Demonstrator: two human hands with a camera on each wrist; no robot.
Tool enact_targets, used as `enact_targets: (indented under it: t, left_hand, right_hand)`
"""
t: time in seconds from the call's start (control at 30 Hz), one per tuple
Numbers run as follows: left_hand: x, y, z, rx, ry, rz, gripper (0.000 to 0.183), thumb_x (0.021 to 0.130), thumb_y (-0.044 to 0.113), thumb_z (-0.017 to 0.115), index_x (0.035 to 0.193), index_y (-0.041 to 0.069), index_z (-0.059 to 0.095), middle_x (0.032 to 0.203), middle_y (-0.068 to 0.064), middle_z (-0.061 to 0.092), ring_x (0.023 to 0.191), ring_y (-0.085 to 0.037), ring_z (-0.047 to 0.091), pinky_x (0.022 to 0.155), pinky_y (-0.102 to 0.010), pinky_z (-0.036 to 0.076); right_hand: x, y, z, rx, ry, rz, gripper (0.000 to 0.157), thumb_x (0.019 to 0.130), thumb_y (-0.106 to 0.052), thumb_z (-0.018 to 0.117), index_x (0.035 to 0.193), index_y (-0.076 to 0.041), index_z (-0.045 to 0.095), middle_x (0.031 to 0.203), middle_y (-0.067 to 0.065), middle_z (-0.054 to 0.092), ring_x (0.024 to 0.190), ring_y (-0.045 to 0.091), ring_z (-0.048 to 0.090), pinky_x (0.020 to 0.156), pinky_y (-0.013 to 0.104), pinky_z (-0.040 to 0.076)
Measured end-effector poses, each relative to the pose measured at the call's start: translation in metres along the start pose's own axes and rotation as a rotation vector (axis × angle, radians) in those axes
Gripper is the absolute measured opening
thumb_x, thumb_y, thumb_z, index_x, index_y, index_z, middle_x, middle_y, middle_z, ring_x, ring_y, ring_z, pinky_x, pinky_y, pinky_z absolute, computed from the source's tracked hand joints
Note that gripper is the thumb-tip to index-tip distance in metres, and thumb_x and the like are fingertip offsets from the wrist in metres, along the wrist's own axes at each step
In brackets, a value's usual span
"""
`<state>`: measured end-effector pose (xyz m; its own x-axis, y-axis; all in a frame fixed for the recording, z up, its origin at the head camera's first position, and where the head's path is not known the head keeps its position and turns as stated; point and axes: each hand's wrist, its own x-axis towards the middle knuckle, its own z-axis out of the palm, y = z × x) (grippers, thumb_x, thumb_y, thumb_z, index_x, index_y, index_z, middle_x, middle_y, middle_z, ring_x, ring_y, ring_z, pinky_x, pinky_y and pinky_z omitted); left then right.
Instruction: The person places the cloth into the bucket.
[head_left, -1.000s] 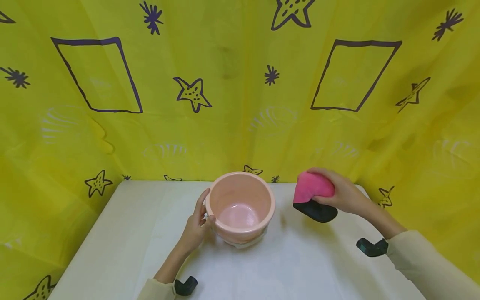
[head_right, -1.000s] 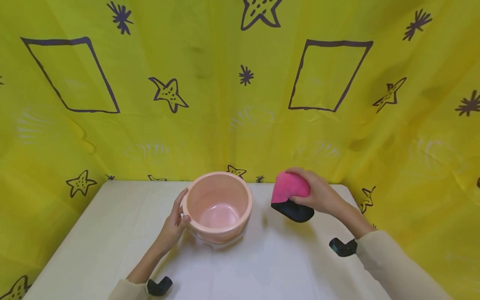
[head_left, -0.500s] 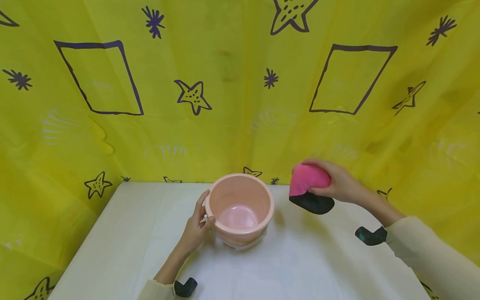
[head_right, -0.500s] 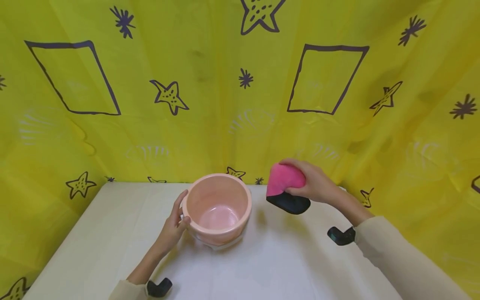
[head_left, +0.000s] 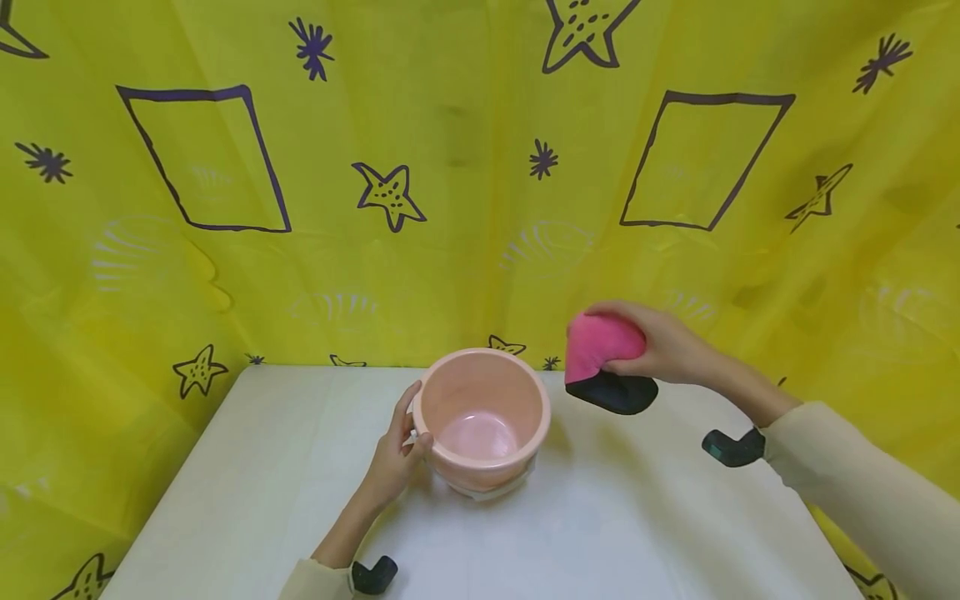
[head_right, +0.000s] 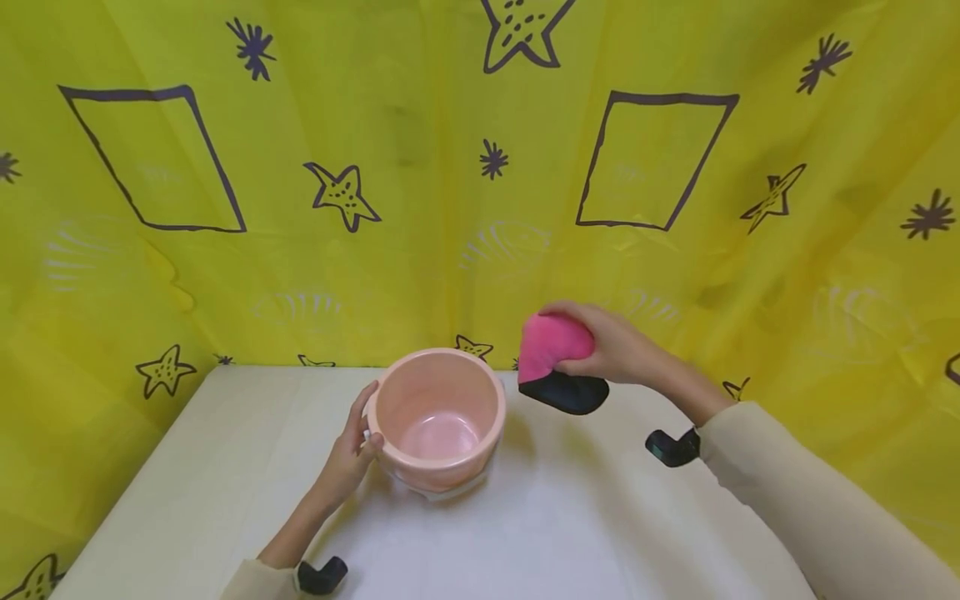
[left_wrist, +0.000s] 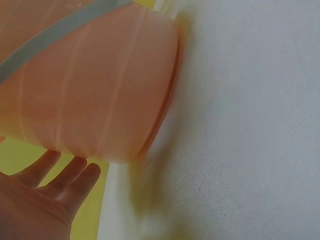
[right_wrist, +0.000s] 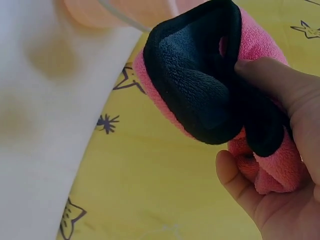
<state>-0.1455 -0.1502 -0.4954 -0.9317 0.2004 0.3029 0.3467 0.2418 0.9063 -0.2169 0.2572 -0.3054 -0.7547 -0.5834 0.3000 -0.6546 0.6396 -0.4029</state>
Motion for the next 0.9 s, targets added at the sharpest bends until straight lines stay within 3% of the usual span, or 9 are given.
enact_targets:
  t: [0.43, 0.67, 0.9]
  left_hand:
    - [0.000, 0.000, 0.000, -0.002, 0.002, -0.016, 0.074, 0.101, 0.029, 0.062, 0.163, 0.036, 0.021, 0.141, -0.020, 0.061, 0.129, -0.039, 0.057, 0.090, -0.033, 0.054]
    - [0.000, 0.000, 0.000, 0.005, 0.010, -0.032, 0.075, 0.100, 0.046, 0.061, 0.163, 0.038, 0.021, 0.141, -0.018, 0.062, 0.129, -0.037, 0.058, 0.090, -0.035, 0.054]
    - [-0.001, -0.004, 0.000, -0.015, 0.004, 0.011, 0.073, 0.101, 0.038, 0.061, 0.163, 0.035, 0.022, 0.138, -0.019, 0.063, 0.128, -0.038, 0.058, 0.084, -0.031, 0.054]
  right_hand:
    - [0.032, -0.024, 0.000, -0.001, -0.060, -0.038, 0.064, 0.080, -0.017, 0.090, 0.137, -0.016, 0.060, 0.125, 0.003, 0.066, 0.105, 0.024, 0.061, 0.084, 0.044, 0.056]
    - [0.053, -0.039, 0.008, 0.010, -0.107, -0.075, 0.065, 0.078, -0.015, 0.090, 0.136, -0.016, 0.061, 0.127, 0.003, 0.065, 0.107, 0.024, 0.061, 0.085, 0.042, 0.056]
    - [0.073, -0.054, 0.019, -0.004, -0.160, -0.121, 0.063, 0.079, -0.018, 0.089, 0.136, -0.015, 0.061, 0.126, 0.002, 0.066, 0.105, 0.023, 0.060, 0.085, 0.040, 0.054]
